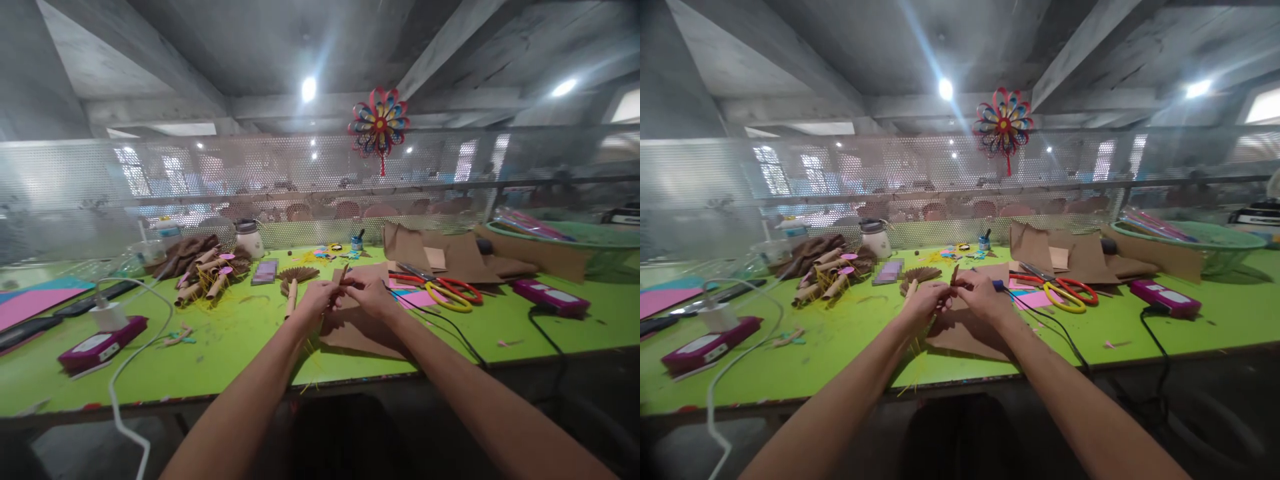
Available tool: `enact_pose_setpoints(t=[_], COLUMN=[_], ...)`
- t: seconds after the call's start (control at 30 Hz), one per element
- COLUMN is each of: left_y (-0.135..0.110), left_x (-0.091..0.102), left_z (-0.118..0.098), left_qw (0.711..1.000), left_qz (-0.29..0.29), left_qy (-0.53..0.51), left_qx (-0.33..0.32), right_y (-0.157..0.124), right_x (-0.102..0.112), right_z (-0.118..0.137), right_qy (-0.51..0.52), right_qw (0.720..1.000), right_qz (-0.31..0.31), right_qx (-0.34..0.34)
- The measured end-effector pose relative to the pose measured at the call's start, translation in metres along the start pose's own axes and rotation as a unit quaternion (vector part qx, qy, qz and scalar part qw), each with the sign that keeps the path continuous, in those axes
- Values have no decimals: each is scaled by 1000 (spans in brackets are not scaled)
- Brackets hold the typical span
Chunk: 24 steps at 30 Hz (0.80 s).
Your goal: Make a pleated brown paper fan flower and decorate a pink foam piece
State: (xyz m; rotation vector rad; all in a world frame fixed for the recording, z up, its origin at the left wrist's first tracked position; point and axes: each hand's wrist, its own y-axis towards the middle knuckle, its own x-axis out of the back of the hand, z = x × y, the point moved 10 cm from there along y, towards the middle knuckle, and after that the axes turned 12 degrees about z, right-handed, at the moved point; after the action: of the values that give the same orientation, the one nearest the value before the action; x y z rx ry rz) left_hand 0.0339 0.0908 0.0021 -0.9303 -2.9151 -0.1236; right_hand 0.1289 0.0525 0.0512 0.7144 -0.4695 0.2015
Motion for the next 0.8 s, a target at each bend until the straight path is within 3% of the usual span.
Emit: enact_pose_setpoints(t=[0.27,0.4,0.63,0.8], left_y=[-5,-6,-4,-5], left_x=[3,0,-10,-11], left_z=[1,1,-7,-10], left_qw=[998,999,996,993], left_qz=[-53,-49,-6,-10], left_qy=[-23,-14,89,120], left_qx=[8,19,10,3], right_y=[-7,-7,-7,-9], right_x=[1,-1,1,3], right_z=[-9,-19,-46,-55], right_qy=[22,77,149,134], right_qw=[994,988,979,979], right_qz=[-63,-62,-50,-62], right_qx=[-87,-122,-133,-143])
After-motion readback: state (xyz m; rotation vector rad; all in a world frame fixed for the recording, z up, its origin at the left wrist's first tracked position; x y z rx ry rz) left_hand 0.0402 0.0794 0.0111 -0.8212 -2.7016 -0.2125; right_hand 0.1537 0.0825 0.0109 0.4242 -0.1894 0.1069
